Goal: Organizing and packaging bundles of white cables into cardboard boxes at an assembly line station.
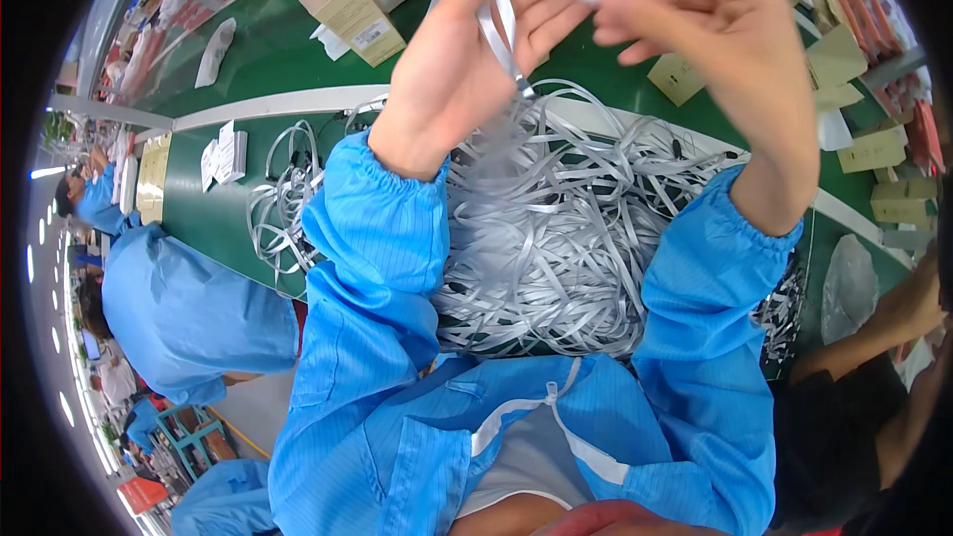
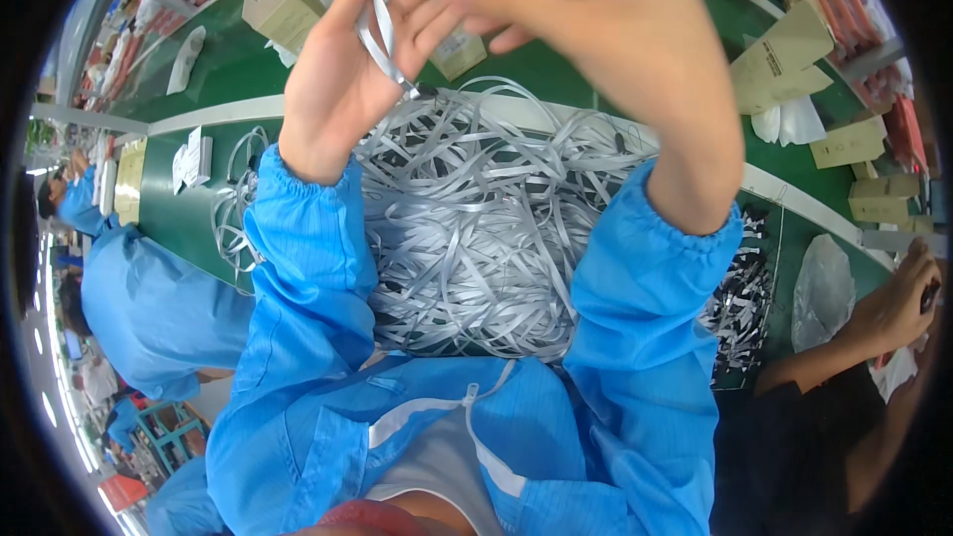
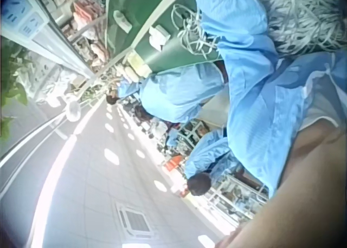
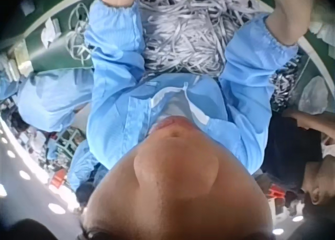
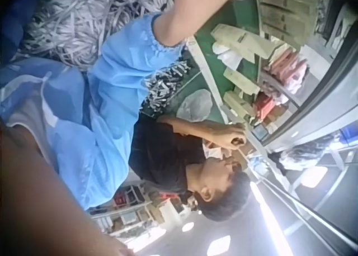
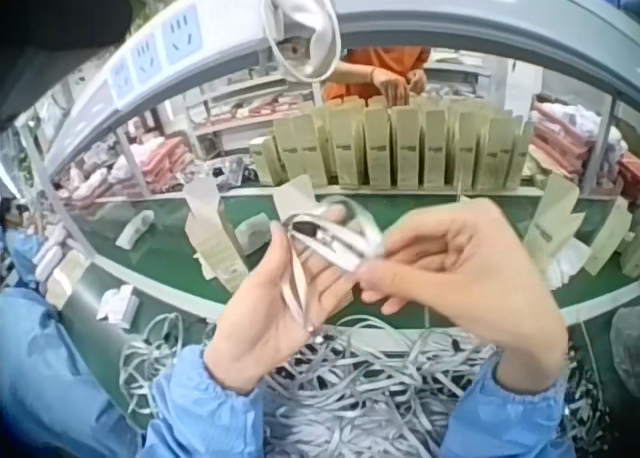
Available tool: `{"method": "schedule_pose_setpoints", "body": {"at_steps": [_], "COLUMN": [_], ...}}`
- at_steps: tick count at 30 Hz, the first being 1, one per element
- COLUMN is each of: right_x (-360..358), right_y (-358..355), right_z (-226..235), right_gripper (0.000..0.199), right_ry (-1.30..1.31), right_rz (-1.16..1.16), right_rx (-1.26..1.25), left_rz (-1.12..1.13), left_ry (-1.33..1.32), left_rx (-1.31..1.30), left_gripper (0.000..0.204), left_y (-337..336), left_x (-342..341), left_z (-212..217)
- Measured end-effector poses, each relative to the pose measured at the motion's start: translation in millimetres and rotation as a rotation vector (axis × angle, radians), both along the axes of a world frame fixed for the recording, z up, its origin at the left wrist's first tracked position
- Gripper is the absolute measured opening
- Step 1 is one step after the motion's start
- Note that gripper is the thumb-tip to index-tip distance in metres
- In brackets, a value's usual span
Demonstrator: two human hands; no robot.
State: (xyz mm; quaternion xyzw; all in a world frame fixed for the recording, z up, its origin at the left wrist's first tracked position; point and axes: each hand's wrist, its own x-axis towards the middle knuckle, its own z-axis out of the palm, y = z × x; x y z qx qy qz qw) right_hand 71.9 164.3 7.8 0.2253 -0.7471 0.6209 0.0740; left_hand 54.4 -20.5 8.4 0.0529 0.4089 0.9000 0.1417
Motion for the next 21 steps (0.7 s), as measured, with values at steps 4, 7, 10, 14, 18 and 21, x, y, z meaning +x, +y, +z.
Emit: {"method": "schedule_pose_setpoints", "body": {"at_steps": [4,7,10,14,18,21], "right_x": [4.1,3.5,-7.6,-4.1,4.9,6.1], "right_y": [-25.2,-29.7,-12.3,-28.4,-60.4,-60.5], "right_z": [-0.3,4.9,1.0,-9.9,4.8,7.5], "right_gripper": [0.016,0.015,0.015,0.016,0.016,0.013], "right_ry": [-0.096,-0.087,0.050,0.202,0.025,0.160], "right_rz": [0.187,0.143,0.022,-0.027,0.124,0.024], "right_rx": [0.373,0.334,0.372,0.247,-0.112,0.089], "left_rz": [-0.162,-0.429,-0.731,-0.244,-0.143,-0.026], "left_ry": [-0.092,0.075,0.312,0.199,0.293,0.223], "left_rx": [0.367,0.534,0.575,-0.073,-0.455,-0.538], "left_gripper": [0.059,0.065,0.072,0.078,0.085,0.088], "left_y": [-29.9,-51.4,-49.5,-37.0,-31.9,-31.9], "left_x": [-9.5,-43.9,-44.6,-7.7,-14.3,-14.6], "left_z": [-35.3,-52.5,-60.5,-22.1,-26.3,-30.7]}}
